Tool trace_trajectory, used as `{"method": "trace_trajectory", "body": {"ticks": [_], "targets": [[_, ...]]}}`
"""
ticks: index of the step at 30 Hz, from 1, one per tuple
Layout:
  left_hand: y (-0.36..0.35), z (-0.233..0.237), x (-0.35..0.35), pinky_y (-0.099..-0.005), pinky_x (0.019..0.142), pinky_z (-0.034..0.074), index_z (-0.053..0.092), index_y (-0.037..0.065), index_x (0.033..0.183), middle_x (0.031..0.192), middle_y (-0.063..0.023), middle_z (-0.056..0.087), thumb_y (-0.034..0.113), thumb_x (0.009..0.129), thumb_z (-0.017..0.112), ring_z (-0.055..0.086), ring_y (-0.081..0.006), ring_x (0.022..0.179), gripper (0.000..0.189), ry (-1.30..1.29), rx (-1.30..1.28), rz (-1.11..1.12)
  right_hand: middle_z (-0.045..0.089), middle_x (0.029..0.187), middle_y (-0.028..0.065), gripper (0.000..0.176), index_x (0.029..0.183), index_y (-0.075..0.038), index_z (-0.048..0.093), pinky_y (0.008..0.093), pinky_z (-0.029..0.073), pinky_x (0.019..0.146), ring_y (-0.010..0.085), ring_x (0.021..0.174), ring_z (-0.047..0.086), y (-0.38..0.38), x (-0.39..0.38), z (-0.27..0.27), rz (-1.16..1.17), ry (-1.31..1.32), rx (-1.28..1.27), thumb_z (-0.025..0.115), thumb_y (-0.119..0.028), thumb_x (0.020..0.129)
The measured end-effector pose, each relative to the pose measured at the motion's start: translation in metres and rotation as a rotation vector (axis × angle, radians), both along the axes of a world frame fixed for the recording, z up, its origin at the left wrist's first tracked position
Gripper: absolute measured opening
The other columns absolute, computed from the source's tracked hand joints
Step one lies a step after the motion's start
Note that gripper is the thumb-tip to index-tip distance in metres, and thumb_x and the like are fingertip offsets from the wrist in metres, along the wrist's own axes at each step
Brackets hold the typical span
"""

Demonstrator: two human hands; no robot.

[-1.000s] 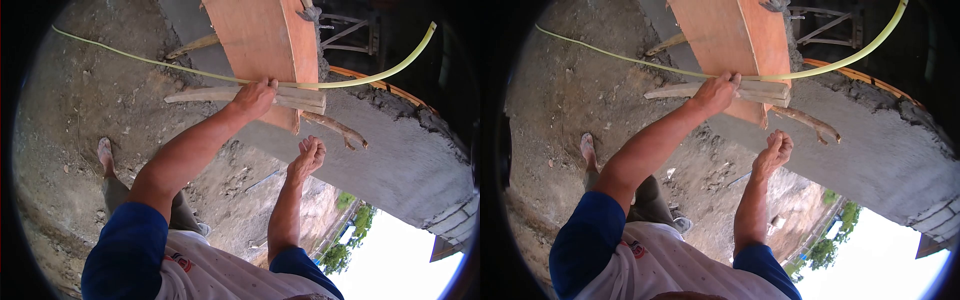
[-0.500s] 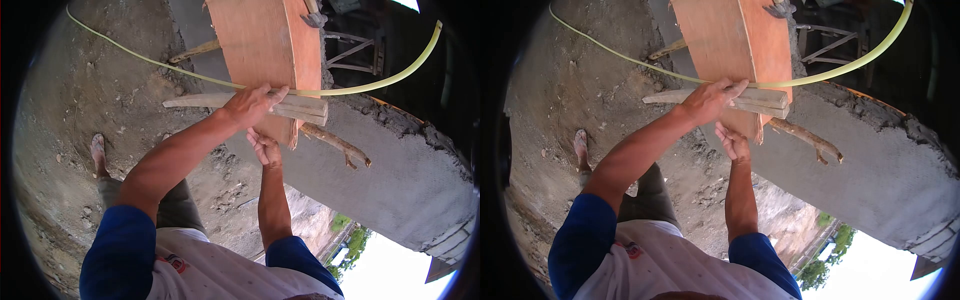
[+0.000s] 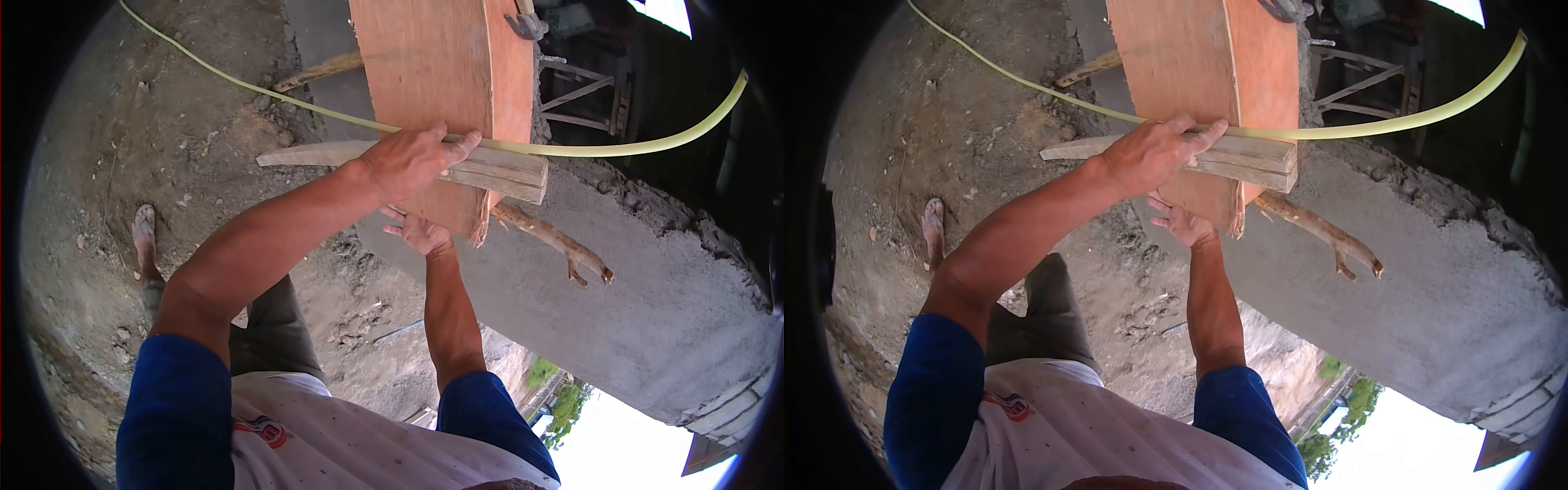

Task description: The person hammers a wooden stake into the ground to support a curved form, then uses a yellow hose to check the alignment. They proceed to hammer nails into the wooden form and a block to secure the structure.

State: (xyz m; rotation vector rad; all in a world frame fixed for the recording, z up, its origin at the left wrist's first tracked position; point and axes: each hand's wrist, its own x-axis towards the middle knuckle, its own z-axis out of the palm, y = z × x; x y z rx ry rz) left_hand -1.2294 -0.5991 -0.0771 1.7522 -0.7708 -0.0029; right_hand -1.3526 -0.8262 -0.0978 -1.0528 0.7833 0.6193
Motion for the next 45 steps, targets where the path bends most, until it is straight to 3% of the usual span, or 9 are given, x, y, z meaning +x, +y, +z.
{"method": "trace_trajectory", "body": {"ticks": [3, 6, 12, 18, 25, 36, 40, 45], "targets": [[0.001, 0.004, -0.001, -0.0398, 0.076, 0.057, 0.044, 0.012, 0.141, 0.107, -0.0209, 0.057, -0.001, 0.082, 0.058, 0.067, -0.0332, 0.086, 0.063, 0.03, 0.05, -0.027, 0.064, 0.105, 0.0118, 0.066, 0.126, -0.012, 0.054, 0.0502, 0.051, 0.084, 0.025, 0.089, 0.063, -0.013, 0.007, -0.013, 0.111, -0.076, 0.089, 0.049, -0.064, 0.086], [0.002, 0.003, -0.001, -0.0387, 0.076, 0.057, 0.044, 0.012, 0.142, 0.108, -0.0212, 0.057, 0.0, 0.081, 0.059, 0.067, -0.0321, 0.086, 0.063, 0.007, 0.04, -0.015, 0.063, 0.096, 0.0114, 0.066, 0.12, -0.009, 0.056, 0.0483, 0.054, 0.079, 0.0231, 0.072, 0.063, -0.016, 0.005, -0.021, 0.034, -0.042, 0.102, 0.049, -0.064, 0.085], [0.001, 0.004, -0.006, -0.0377, 0.077, 0.057, 0.042, 0.009, 0.142, 0.109, -0.0227, 0.057, 0.002, 0.08, 0.062, 0.067, -0.0334, 0.086, 0.066, -0.049, 0.059, 0.025, 0.061, 0.089, 0.0096, 0.071, 0.118, -0.002, 0.056, 0.0474, 0.057, 0.073, 0.0195, 0.068, 0.06, -0.008, 0.007, -0.006, 0.023, -0.029, 0.105, 0.047, -0.063, 0.085], [0.002, 0.004, -0.005, -0.0389, 0.077, 0.057, 0.041, 0.01, 0.143, 0.111, -0.0247, 0.056, -0.001, 0.078, 0.062, 0.067, -0.0356, 0.086, 0.069, -0.014, 0.042, 0.01, 0.055, 0.092, 0.0116, 0.076, 0.129, -0.007, 0.047, 0.048, 0.054, 0.078, 0.0217, 0.072, 0.056, -0.017, 0.002, -0.01, 0.054, -0.035, 0.15, 0.044, -0.068, 0.084], [0.004, 0.006, -0.004, -0.0407, 0.076, 0.057, 0.04, 0.01, 0.144, 0.109, -0.0251, 0.056, -0.004, 0.08, 0.057, 0.067, -0.037, 0.086, 0.067, -0.017, 0.039, 0.013, 0.06, 0.09, 0.0096, 0.073, 0.119, -0.003, 0.055, 0.0472, 0.056, 0.075, 0.0193, 0.068, 0.059, 0.001, 0.009, 0.005, 0.035, -0.008, 0.049, 0.045, -0.066, 0.085], [0.006, 0.009, -0.002, -0.0432, 0.074, 0.055, 0.041, 0.007, 0.142, 0.105, -0.0257, 0.054, 0.004, 0.087, 0.051, 0.065, -0.0395, 0.086, 0.056, -0.022, 0.031, -0.004, 0.062, 0.1, 0.0148, 0.068, 0.123, -0.009, 0.053, 0.0517, 0.053, 0.08, 0.025, 0.076, 0.063, -0.002, 0.005, 0.001, 0.015, -0.041, 0.066, 0.044, -0.065, 0.086], [0.012, 0.009, 0.001, -0.0445, 0.072, 0.058, 0.042, 0.0, 0.137, 0.105, -0.0278, 0.054, 0.014, 0.1, 0.037, 0.065, -0.0393, 0.091, 0.04, 0.012, -0.002, -0.069, 0.063, 0.101, 0.0129, 0.066, 0.123, -0.01, 0.054, 0.0509, 0.053, 0.079, 0.0266, 0.08, 0.062, -0.001, 0.003, 0.0, -0.025, -0.015, 0.045, 0.047, -0.065, 0.086], [0.007, 0.006, 0.001, -0.0444, 0.066, 0.059, 0.045, -0.003, 0.132, 0.101, -0.0267, 0.056, 0.016, 0.101, 0.037, 0.067, -0.0391, 0.085, 0.037, -0.009, -0.063, -0.006, 0.064, 0.103, 0.0093, 0.065, 0.121, -0.011, 0.056, 0.0497, 0.051, 0.079, 0.0267, 0.085, 0.062, 0.003, 0.002, 0.0, -0.097, 0.044, -0.08, 0.051, -0.064, 0.084]]}}
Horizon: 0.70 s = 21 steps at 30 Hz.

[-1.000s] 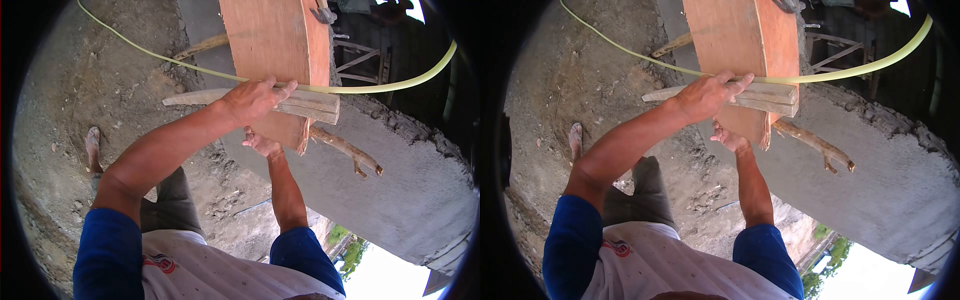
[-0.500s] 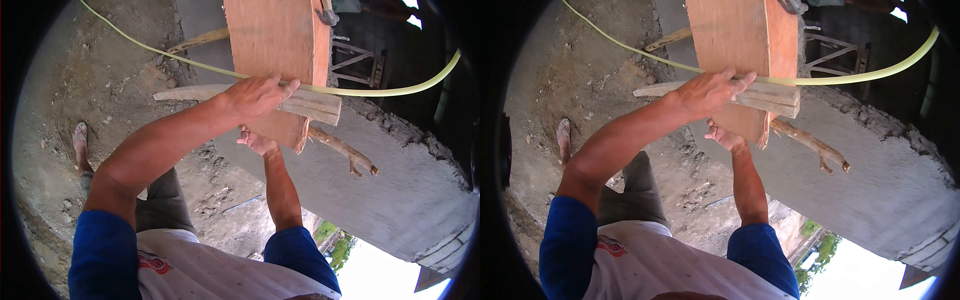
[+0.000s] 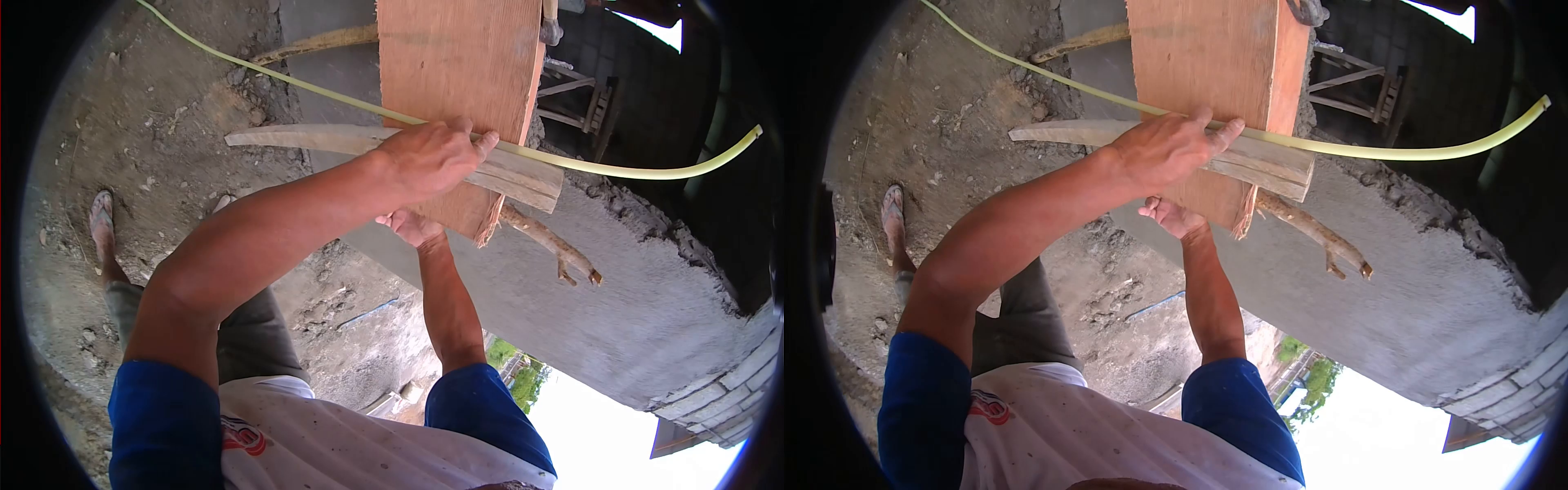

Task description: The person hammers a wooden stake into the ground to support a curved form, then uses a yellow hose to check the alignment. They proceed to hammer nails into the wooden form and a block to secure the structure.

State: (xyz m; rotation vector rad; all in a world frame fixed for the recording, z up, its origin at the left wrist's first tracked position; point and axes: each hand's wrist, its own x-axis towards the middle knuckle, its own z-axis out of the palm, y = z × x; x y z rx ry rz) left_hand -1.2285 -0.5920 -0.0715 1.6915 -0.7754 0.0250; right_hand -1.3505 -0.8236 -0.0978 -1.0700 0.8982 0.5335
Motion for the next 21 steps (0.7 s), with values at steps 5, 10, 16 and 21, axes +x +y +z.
{"method": "trace_trajectory", "body": {"ticks": [5, 10, 16, 21], "targets": [[0.004, 0.005, 0.003, -0.0421, 0.069, 0.059, 0.039, 0.005, 0.142, 0.114, -0.03, 0.05, 0.008, 0.088, 0.052, 0.068, -0.0372, 0.083, 0.056, 0.01, 0.127, -0.063, 0.064, 0.105, 0.0079, 0.066, 0.121, -0.011, 0.056, 0.0504, 0.052, 0.078, 0.0257, 0.087, 0.062, -0.006, 0.002, -0.004, 0.025, 0.028, -0.028, 0.054, -0.064, 0.083], [0.004, 0.004, 0.002, -0.0416, 0.069, 0.06, 0.038, 0.006, 0.144, 0.115, -0.0291, 0.049, 0.009, 0.087, 0.053, 0.069, -0.0371, 0.083, 0.059, -0.024, 0.166, -0.058, 0.063, 0.107, 0.0075, 0.065, 0.123, -0.012, 0.056, 0.0511, 0.053, 0.078, 0.0252, 0.087, 0.062, -0.028, -0.004, -0.016, 0.145, 0.018, -0.023, 0.057, -0.062, 0.082], [0.004, 0.003, 0.001, -0.0409, 0.069, 0.06, 0.038, 0.007, 0.144, 0.112, -0.0274, 0.05, 0.009, 0.087, 0.054, 0.068, -0.0372, 0.082, 0.059, -0.037, 0.176, -0.04, 0.062, 0.109, 0.0082, 0.065, 0.125, -0.012, 0.055, 0.0524, 0.053, 0.081, 0.0251, 0.086, 0.061, -0.027, -0.007, -0.017, 0.108, 0.005, -0.006, 0.058, -0.061, 0.082], [0.006, 0.001, 0.001, -0.0407, 0.064, 0.06, 0.041, 0.001, 0.14, 0.102, -0.0277, 0.054, 0.008, 0.092, 0.047, 0.069, -0.0371, 0.081, 0.049, -0.055, 0.1, -0.017, 0.062, 0.11, 0.0101, 0.067, 0.126, -0.011, 0.053, 0.0544, 0.053, 0.083, 0.0255, 0.085, 0.062, -0.024, -0.006, -0.012, 0.044, 0.042, -0.016, 0.053, -0.064, 0.084]]}}
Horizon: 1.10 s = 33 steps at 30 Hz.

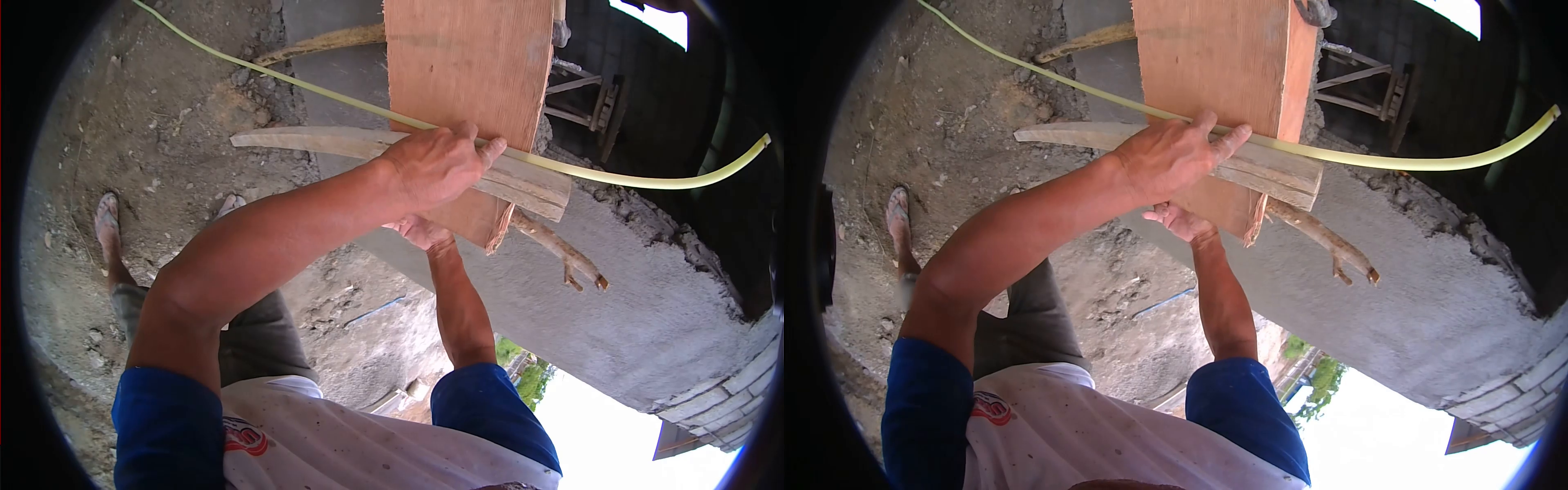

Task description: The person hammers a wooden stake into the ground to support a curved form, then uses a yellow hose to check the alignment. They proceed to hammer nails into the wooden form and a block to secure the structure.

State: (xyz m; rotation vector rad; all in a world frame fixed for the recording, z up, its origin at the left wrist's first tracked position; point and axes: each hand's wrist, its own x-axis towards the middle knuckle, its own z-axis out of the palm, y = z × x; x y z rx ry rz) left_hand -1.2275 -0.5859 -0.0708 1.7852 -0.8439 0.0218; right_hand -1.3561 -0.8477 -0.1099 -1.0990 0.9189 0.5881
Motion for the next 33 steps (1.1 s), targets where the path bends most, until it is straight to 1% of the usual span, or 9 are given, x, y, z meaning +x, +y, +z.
{"method": "trace_trajectory", "body": {"ticks": [4, 7, 9, 18, 22, 27, 29, 31, 33], "targets": [[0.001, 0.002, 0.001, -0.0409, 0.062, 0.06, 0.042, -0.003, 0.137, 0.098, -0.0284, 0.056, 0.008, 0.095, 0.042, 0.069, -0.0373, 0.08, 0.044, -0.023, 0.025, -0.004, 0.059, 0.123, 0.0138, 0.071, 0.131, -0.011, 0.05, 0.0555, 0.051, 0.087, 0.0294, 0.099, 0.063, -0.002, 0.002, 0.001, 0.028, -0.023, -0.001, 0.048, -0.066, 0.086], [-0.004, 0.003, -0.001, -0.0388, 0.067, 0.059, 0.041, 0.004, 0.142, 0.107, -0.0251, 0.052, 0.009, 0.086, 0.056, 0.069, -0.0339, 0.079, 0.058, 0.017, 0.081, 0.007, 0.056, 0.131, 0.0151, 0.074, 0.136, -0.011, 0.045, 0.0551, 0.051, 0.089, 0.0321, 0.111, 0.06, 0.011, 0.006, 0.007, 0.048, -0.033, -0.029, 0.048, -0.066, 0.087], [-0.004, 0.004, 0.0, -0.0387, 0.068, 0.06, 0.04, 0.005, 0.143, 0.108, -0.0257, 0.052, 0.009, 0.086, 0.056, 0.069, -0.0343, 0.081, 0.059, 0.03, 0.084, -0.011, 0.054, 0.133, 0.0152, 0.075, 0.139, -0.011, 0.042, 0.0545, 0.051, 0.09, 0.0332, 0.116, 0.058, 0.02, 0.011, 0.012, 0.048, -0.042, -0.036, 0.049, -0.065, 0.087], [-0.001, 0.004, 0.003, -0.0406, 0.077, 0.059, 0.036, 0.005, 0.145, 0.116, -0.0276, 0.05, 0.014, 0.085, 0.06, 0.067, -0.0378, 0.091, 0.065, 0.093, 0.072, -0.101, 0.053, 0.134, 0.0172, 0.071, 0.138, -0.008, 0.042, 0.0542, 0.05, 0.094, 0.0347, 0.119, 0.056, 0.028, 0.016, 0.009, 0.177, -0.199, -0.078, 0.063, -0.051, 0.086], [-0.001, 0.004, 0.002, -0.0408, 0.075, 0.059, 0.037, 0.003, 0.143, 0.116, -0.0281, 0.049, 0.012, 0.084, 0.06, 0.067, -0.0381, 0.089, 0.064, 0.076, 0.064, -0.078, 0.055, 0.13, 0.0167, 0.067, 0.135, -0.007, 0.044, 0.053, 0.053, 0.089, 0.0335, 0.113, 0.059, 0.031, 0.016, 0.011, 0.095, -0.151, -0.083, 0.06, -0.051, 0.088], [-0.002, 0.006, 0.002, -0.0414, 0.072, 0.06, 0.04, 0.002, 0.141, 0.116, -0.0285, 0.049, 0.007, 0.082, 0.06, 0.068, -0.0379, 0.083, 0.062, 0.072, 0.077, -0.044, 0.064, 0.106, 0.0135, 0.05, 0.118, -0.002, 0.052, 0.0434, 0.057, 0.076, 0.026, 0.082, 0.066, 0.015, -0.024, 0.043, -0.066, 0.067, -0.191, 0.05, -0.046, 0.096], [0.001, 0.008, 0.003, -0.0419, 0.071, 0.06, 0.04, 0.002, 0.14, 0.115, -0.028, 0.049, 0.006, 0.082, 0.06, 0.068, -0.0375, 0.082, 0.061, 0.064, 0.101, -0.045, 0.064, 0.091, 0.011, 0.027, 0.105, 0.0, 0.056, 0.0386, 0.056, 0.069, 0.0205, 0.071, 0.063, 0.039, -0.054, 0.09, 0.002, 0.186, -0.668, 0.05, -0.025, 0.098], [0.004, 0.01, 0.005, -0.0425, 0.071, 0.059, 0.04, 0.003, 0.14, 0.114, -0.0273, 0.049, 0.007, 0.083, 0.059, 0.068, -0.0371, 0.082, 0.061, 0.066, 0.122, -0.075, 0.063, 0.086, 0.009, 0.021, 0.102, 0.0, 0.058, 0.0356, 0.054, 0.066, 0.0171, 0.071, 0.063, 0.074, -0.076, 0.142, 0.547, 0.047, -1.112, 0.055, -0.02, 0.096], [0.004, 0.007, 0.005, -0.0427, 0.07, 0.06, 0.04, 0.003, 0.141, 0.113, -0.0267, 0.049, 0.006, 0.082, 0.06, 0.068, -0.0365, 0.081, 0.062, 0.059, 0.087, -0.06, 0.063, 0.09, 0.0091, 0.022, 0.104, 0.0, 0.058, 0.0327, 0.053, 0.072, 0.0154, 0.079, 0.062, 0.103, -0.084, 0.175, 0.765, -0.296, -1.479, 0.064, -0.016, 0.09]]}}
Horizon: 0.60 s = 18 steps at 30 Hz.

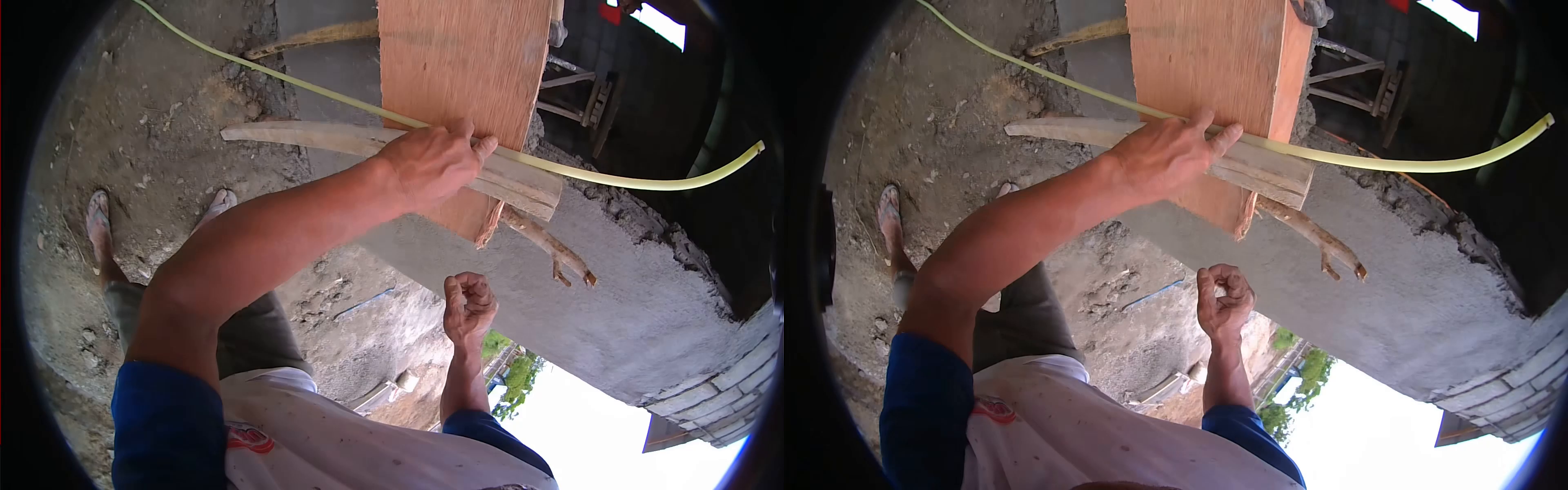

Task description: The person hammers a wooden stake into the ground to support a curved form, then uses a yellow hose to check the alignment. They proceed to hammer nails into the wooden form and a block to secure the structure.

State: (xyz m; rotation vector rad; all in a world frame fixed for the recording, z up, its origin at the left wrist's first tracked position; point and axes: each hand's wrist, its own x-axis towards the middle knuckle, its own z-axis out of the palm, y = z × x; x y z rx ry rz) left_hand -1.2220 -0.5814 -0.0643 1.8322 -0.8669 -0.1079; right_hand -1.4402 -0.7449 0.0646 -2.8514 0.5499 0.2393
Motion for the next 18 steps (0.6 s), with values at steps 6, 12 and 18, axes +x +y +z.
{"method": "trace_trajectory", "body": {"ticks": [6, 12, 18], "targets": [[-0.007, -0.003, -0.004, -0.0424, 0.069, 0.06, 0.04, 0.004, 0.141, 0.114, -0.0261, 0.049, 0.005, 0.08, 0.062, 0.068, -0.0359, 0.08, 0.065, 0.008, -0.056, 0.03, 0.056, 0.116, 0.0215, 0.05, 0.123, 0.002, 0.054, 0.0412, 0.047, 0.089, 0.0342, 0.102, 0.058, 0.022, 0.099, -0.005, 0.466, -0.386, -0.573, 0.073, -0.023, 0.084], [-0.004, -0.004, -0.004, -0.042, 0.068, 0.059, 0.04, 0.004, 0.141, 0.113, -0.0252, 0.049, 0.005, 0.081, 0.06, 0.068, -0.0362, 0.08, 0.063, -0.016, -0.06, 0.051, 0.06, 0.118, 0.0181, 0.043, 0.12, 0.007, 0.055, 0.0366, 0.046, 0.091, 0.0256, 0.105, 0.059, 0.018, 0.137, -0.041, 0.237, -0.408, -0.082, 0.065, -0.025, 0.092], [-0.004, -0.008, 0.0, -0.0434, 0.071, 0.058, 0.044, 0.006, 0.14, 0.11, -0.024, 0.051, 0.007, 0.084, 0.056, 0.067, -0.0377, 0.082, 0.057, -0.031, -0.088, 0.053, 0.064, 0.113, 0.0157, 0.041, 0.118, 0.01, 0.055, 0.0346, 0.048, 0.089, 0.0212, 0.099, 0.061, 0.024, 0.144, -0.048, 0.055, -0.422, 0.069, 0.065, -0.018, 0.091]]}}
